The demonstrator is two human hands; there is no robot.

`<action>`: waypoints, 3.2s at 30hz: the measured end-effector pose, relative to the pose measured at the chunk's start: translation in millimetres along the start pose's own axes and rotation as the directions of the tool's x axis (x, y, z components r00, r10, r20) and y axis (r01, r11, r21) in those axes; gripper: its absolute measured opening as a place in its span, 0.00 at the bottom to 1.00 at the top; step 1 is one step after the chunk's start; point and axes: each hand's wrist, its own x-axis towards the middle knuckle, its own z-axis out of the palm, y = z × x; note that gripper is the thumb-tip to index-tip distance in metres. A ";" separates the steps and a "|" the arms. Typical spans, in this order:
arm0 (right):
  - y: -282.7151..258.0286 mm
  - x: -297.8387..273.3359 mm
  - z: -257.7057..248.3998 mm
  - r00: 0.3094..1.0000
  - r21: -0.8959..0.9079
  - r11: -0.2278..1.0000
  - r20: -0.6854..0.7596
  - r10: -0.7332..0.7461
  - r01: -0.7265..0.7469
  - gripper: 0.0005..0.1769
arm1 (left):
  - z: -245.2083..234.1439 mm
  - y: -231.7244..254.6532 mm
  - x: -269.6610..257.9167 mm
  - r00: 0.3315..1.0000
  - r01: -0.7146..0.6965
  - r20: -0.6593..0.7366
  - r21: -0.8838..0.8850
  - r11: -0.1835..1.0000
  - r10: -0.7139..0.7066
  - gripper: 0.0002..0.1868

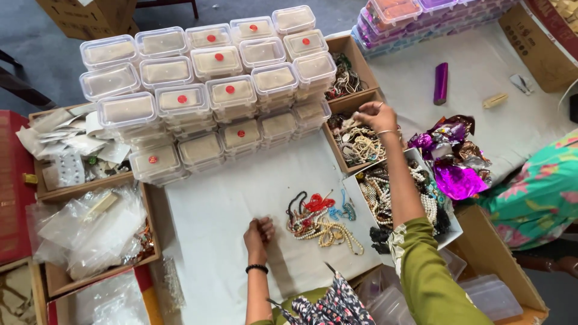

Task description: The person sits at a table and repeatedly picks up beaded necklaces from a box, places them into small beige cloth pouches, and ties the pouches closed. The person then places the tied pouches into small clear plastic containers and stacks them on the table.

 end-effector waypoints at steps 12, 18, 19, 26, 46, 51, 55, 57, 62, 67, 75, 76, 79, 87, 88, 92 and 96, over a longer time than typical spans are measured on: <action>-150.8 -182.5 10.2 0.861 0.510 0.852 0.374 -0.344 0.119 0.18 | 124.1 147.9 -132.2 0.720 -0.633 0.484 0.164 0.757 0.497 0.30; -105.2 -219.5 83.1 0.906 0.658 0.745 0.244 -0.347 0.108 0.19 | 101.7 84.3 -66.3 0.686 -0.499 0.628 0.039 0.866 0.367 0.30; -93.1 -221.7 95.3 0.909 0.659 0.744 0.234 -0.343 0.111 0.19 | 95.6 84.6 -65.5 0.683 -0.498 0.635 0.043 0.866 0.361 0.30; -86.1 -271.5 131.6 0.902 0.165 0.936 0.258 -0.347 0.312 0.24 | 95.6 129.1 -145.4 0.679 -0.161 0.652 -0.318 0.934 0.338 0.22; -44.3 -278.7 158.2 0.743 0.392 0.916 0.589 -0.318 0.081 0.30 | 68.9 122.0 -142.3 0.884 -0.401 0.423 0.465 0.789 0.200 0.23; -33.8 -269.5 169.2 0.826 0.266 0.909 0.390 -0.406 0.321 0.14 | 72.0 138.9 -169.1 0.903 -0.286 0.412 0.367 0.885 0.121 0.22; -34.8 -274.1 175.7 0.874 0.220 0.944 0.369 -0.315 0.247 0.12 | 61.0 134.9 -153.3 0.887 -0.264 0.441 0.244 0.933 0.136 0.22; -24.2 -272.0 182.1 0.914 0.241 0.959 0.337 -0.226 0.148 0.11 | 59.9 140.5 -158.5 0.884 -0.264 0.438 0.179 0.948 0.163 0.23; -28.5 -269.1 180.8 0.957 0.216 0.963 0.203 -0.206 0.162 0.11 | 52.4 144.2 -157.2 0.875 -0.247 0.446 0.081 0.966 0.187 0.25; -22.7 -261.8 185.7 0.989 0.045 0.996 0.124 -0.077 0.072 0.13 | 37.5 136.8 -137.4 0.758 -0.049 0.633 -0.186 0.981 0.158 0.28; -31.4 -273.2 170.2 0.890 0.040 0.924 0.255 -0.379 0.381 0.12 | 52.5 156.5 -169.0 0.848 -0.103 0.513 -0.081 0.991 0.130 0.27; -44.2 -278.8 164.6 0.888 0.041 0.924 0.262 -0.378 0.381 0.12 | 48.3 151.1 -162.8 0.851 -0.102 0.508 -0.084 0.991 0.131 0.27; -72.2 -286.3 148.6 0.824 0.069 0.859 0.255 -0.506 0.507 0.09 | 44.7 140.7 -150.0 0.877 -0.149 0.473 0.107 0.983 0.082 0.26; -83.9 -285.0 133.3 0.740 0.305 0.798 0.305 -0.599 0.520 0.18 | 49.7 139.8 -149.9 0.840 -0.108 0.542 0.187 0.976 -0.011 0.29; -81.6 -284.4 133.9 0.737 0.306 0.795 0.306 -0.603 0.523 0.18 | 50.2 139.7 -149.6 0.840 -0.111 0.542 0.184 0.977 -0.007 0.29; -74.5 -285.3 138.3 0.761 0.430 0.816 0.353 -0.545 0.386 0.24 | 49.6 141.3 -153.6 0.858 -0.046 0.512 0.132 0.990 -0.028 0.28; -63.5 -283.6 151.9 0.868 0.514 0.844 0.338 -0.363 0.153 0.21 | 48.7 141.1 -152.9 0.861 -0.018 0.508 0.045 0.999 -0.007 0.26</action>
